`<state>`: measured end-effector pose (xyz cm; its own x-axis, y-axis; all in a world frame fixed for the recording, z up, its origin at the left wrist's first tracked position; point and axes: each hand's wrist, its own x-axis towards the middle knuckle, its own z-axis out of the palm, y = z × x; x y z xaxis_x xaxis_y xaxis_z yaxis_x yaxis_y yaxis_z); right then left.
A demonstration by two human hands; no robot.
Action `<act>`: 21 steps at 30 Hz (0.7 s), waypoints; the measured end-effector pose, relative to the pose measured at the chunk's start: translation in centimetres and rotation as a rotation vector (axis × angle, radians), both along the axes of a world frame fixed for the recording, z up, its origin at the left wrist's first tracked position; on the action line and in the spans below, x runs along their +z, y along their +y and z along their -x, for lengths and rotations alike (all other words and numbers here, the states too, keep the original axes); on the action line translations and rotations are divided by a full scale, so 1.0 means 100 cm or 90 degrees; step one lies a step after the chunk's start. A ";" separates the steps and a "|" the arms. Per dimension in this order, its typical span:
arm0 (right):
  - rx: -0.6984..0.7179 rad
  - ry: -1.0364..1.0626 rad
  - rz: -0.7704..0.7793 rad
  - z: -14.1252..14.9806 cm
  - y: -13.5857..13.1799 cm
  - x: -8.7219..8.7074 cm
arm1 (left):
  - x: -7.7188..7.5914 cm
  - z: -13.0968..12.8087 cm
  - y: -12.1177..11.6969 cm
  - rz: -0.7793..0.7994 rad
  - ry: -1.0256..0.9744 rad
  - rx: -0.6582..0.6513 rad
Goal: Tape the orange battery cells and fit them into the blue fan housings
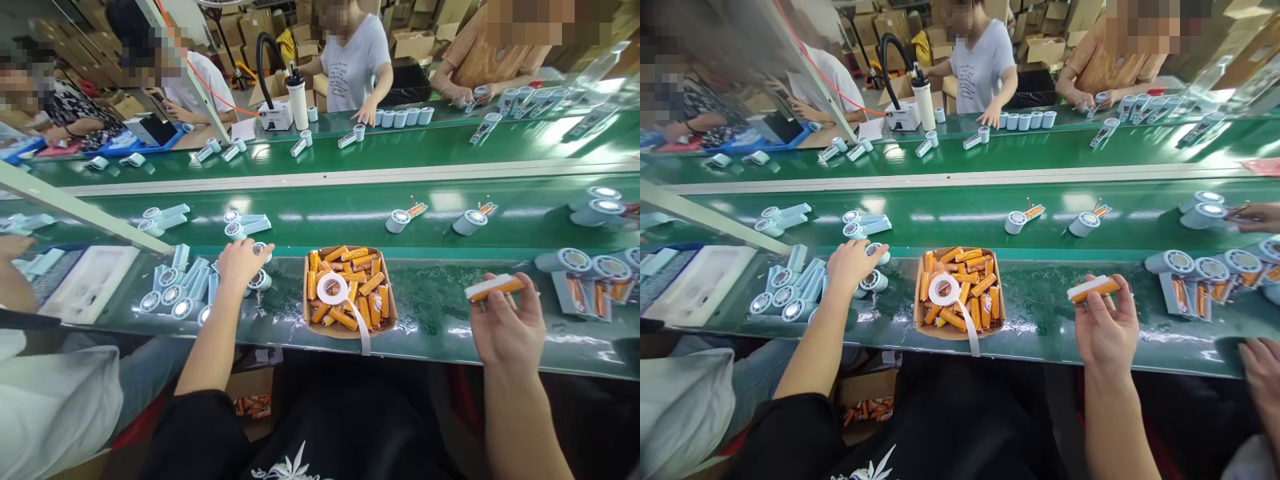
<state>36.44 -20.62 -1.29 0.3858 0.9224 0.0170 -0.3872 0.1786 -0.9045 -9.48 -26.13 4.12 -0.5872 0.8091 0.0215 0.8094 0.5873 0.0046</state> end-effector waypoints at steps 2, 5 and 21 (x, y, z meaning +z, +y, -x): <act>-0.018 0.008 0.026 -0.005 -0.003 -0.010 | 0.006 0.010 0.011 0.136 -0.025 0.057; -0.031 0.021 0.051 -0.014 -0.008 -0.018 | 0.010 0.007 0.022 0.233 -0.019 0.048; 0.314 -0.094 -0.056 0.063 0.081 0.021 | -0.005 -0.079 0.182 0.204 0.034 -0.639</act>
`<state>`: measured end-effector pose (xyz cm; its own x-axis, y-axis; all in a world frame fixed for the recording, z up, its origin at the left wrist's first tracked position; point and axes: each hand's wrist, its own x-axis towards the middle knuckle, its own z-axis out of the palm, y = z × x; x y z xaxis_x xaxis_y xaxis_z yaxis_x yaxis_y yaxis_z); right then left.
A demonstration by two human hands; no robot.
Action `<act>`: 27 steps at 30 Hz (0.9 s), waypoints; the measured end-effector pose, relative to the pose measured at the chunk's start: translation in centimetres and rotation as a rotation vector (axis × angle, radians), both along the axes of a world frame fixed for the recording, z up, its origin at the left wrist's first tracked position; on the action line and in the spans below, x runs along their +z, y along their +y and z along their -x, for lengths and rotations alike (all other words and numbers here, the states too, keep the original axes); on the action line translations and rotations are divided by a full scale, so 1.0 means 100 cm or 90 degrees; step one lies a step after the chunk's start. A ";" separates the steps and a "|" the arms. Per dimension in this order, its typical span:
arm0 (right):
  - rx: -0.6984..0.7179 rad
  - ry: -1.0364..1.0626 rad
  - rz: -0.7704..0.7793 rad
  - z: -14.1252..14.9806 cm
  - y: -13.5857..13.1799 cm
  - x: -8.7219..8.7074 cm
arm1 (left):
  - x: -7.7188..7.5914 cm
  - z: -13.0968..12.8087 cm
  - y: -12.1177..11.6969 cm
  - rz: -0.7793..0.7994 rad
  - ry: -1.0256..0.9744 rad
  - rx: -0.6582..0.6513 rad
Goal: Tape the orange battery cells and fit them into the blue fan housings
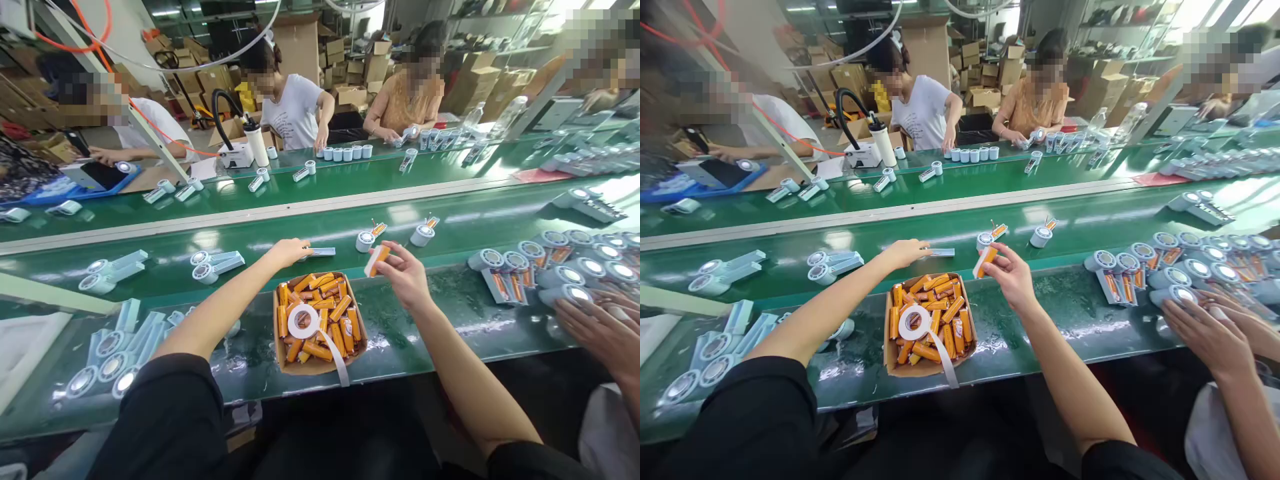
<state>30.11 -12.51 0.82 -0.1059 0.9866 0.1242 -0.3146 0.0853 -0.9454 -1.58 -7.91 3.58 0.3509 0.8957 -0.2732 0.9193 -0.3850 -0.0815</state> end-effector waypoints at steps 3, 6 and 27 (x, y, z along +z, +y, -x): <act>0.087 -0.020 0.002 0.015 0.018 -0.001 | -0.018 -0.007 0.015 -0.007 0.010 0.019; 0.142 -0.050 -0.004 0.026 0.038 -0.008 | -0.035 -0.017 0.024 -0.006 0.004 0.042; 0.244 -0.913 -0.357 0.066 0.094 -0.029 | -0.036 -0.050 0.046 0.034 -0.222 0.142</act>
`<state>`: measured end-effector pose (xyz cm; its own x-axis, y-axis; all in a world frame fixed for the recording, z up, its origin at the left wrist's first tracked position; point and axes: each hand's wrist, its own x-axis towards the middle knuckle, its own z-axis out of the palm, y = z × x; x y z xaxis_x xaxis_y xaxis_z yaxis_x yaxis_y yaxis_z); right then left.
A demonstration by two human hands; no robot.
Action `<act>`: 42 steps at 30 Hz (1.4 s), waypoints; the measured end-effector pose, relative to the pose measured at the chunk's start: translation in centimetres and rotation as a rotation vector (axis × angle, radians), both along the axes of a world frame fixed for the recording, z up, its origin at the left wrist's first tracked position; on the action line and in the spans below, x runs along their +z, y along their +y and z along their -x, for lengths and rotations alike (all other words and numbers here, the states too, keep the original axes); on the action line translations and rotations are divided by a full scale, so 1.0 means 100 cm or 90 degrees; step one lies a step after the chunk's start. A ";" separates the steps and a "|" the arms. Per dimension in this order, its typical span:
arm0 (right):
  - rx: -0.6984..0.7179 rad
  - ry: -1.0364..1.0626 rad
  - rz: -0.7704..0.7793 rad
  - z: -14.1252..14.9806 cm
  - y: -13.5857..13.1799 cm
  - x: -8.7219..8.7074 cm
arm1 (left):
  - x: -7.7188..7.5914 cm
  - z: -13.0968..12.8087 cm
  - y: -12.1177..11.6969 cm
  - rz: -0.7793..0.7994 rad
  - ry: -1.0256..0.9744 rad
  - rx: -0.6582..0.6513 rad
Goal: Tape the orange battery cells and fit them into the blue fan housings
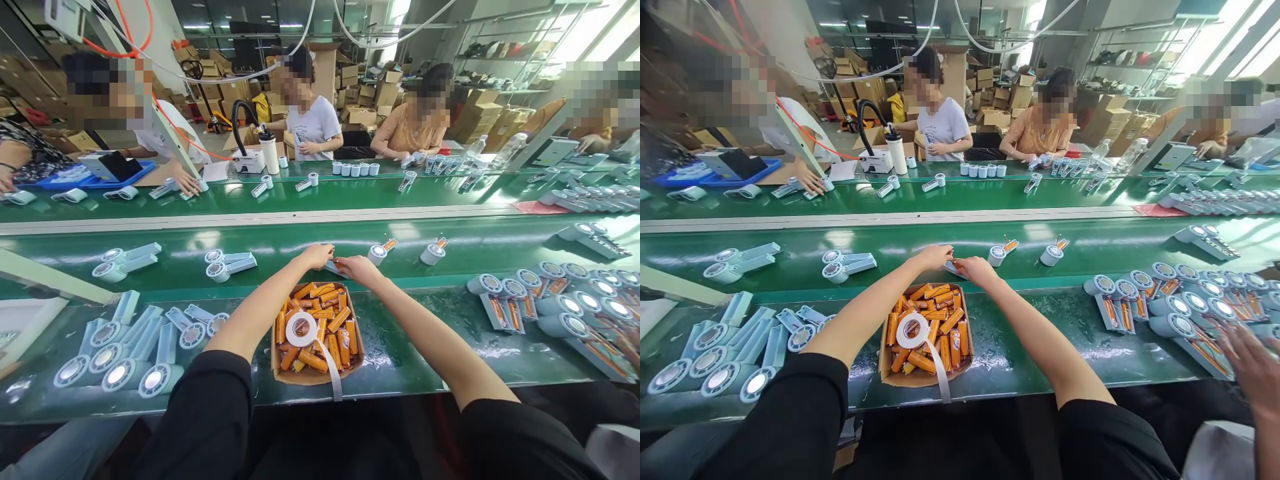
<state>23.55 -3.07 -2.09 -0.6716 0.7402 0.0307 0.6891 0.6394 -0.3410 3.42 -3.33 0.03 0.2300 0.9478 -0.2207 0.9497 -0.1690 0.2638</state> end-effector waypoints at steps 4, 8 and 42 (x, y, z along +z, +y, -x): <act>0.033 -0.114 -0.014 0.009 -0.001 0.002 | -0.001 -0.008 0.001 -0.002 -0.021 0.032; 0.047 -0.165 -0.020 0.020 0.000 0.006 | 0.002 -0.019 0.000 -0.030 -0.038 0.071; 0.082 0.069 0.039 0.008 -0.143 0.037 | -0.009 0.047 -0.300 -0.533 -0.103 -0.027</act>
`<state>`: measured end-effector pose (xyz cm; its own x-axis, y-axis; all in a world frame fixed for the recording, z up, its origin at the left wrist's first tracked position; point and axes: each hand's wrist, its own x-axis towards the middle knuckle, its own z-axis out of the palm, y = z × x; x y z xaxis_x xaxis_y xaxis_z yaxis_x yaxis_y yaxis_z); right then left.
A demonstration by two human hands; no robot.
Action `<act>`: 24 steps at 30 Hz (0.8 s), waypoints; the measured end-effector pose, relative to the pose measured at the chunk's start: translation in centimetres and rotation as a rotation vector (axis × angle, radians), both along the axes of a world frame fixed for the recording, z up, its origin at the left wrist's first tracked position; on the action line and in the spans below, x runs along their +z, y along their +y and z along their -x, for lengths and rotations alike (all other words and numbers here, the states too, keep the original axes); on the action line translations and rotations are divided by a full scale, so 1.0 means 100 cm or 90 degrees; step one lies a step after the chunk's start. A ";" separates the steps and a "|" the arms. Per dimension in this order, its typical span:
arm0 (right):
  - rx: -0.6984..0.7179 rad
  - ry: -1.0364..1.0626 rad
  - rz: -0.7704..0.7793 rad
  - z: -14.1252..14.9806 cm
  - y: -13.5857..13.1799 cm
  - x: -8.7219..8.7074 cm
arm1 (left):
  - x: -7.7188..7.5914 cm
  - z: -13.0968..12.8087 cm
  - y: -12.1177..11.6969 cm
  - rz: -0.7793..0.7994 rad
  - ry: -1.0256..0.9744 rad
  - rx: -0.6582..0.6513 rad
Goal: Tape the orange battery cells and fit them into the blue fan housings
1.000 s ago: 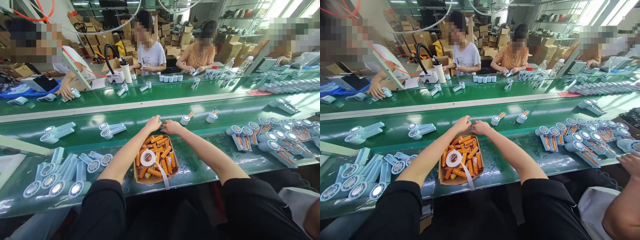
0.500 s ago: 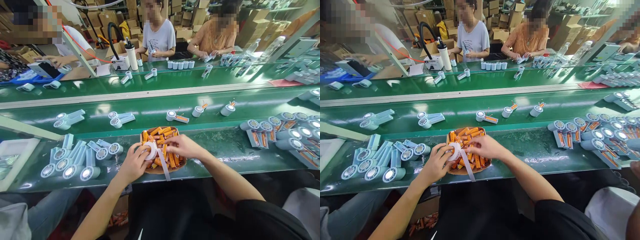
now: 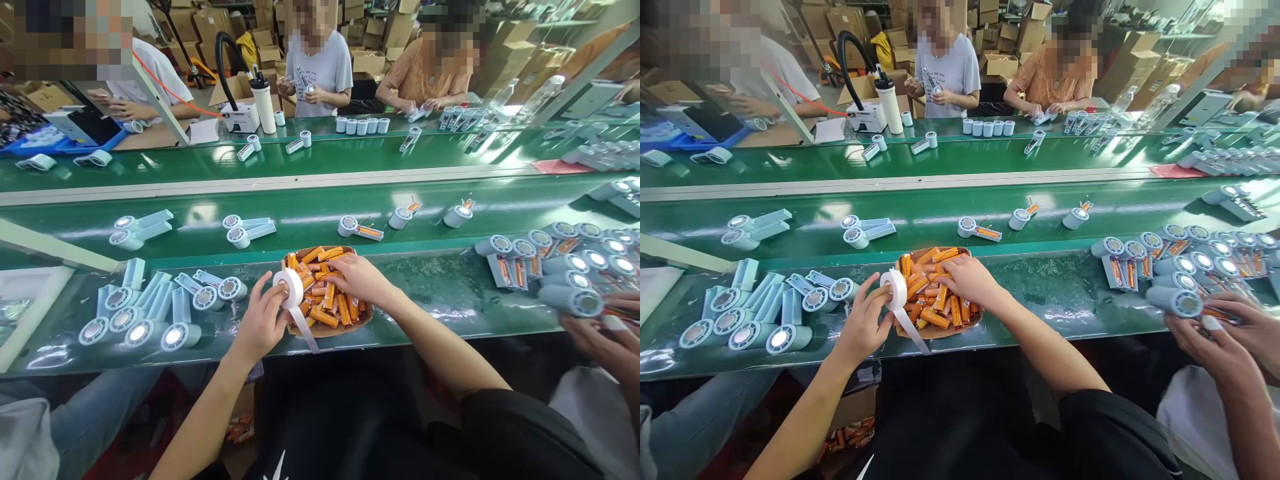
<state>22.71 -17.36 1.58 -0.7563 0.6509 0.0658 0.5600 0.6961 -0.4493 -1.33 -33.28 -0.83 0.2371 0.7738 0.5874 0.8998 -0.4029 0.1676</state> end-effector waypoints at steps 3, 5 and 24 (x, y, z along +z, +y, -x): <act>0.006 -0.052 0.010 0.003 0.014 -0.007 | 0.003 -0.007 0.003 0.010 0.002 -0.012; -0.037 0.031 0.060 -0.002 0.017 -0.007 | 0.003 -0.009 0.004 0.020 -0.001 -0.015; -0.242 0.524 0.358 -0.019 -0.050 -0.013 | 0.015 -0.029 0.020 0.014 0.066 -0.119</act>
<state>24.61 -22.39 0.28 -0.3571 0.9306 0.0805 0.0742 0.1141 -0.9907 1.52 -31.31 0.63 0.4361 0.7233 0.5354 0.8227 -0.5616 0.0886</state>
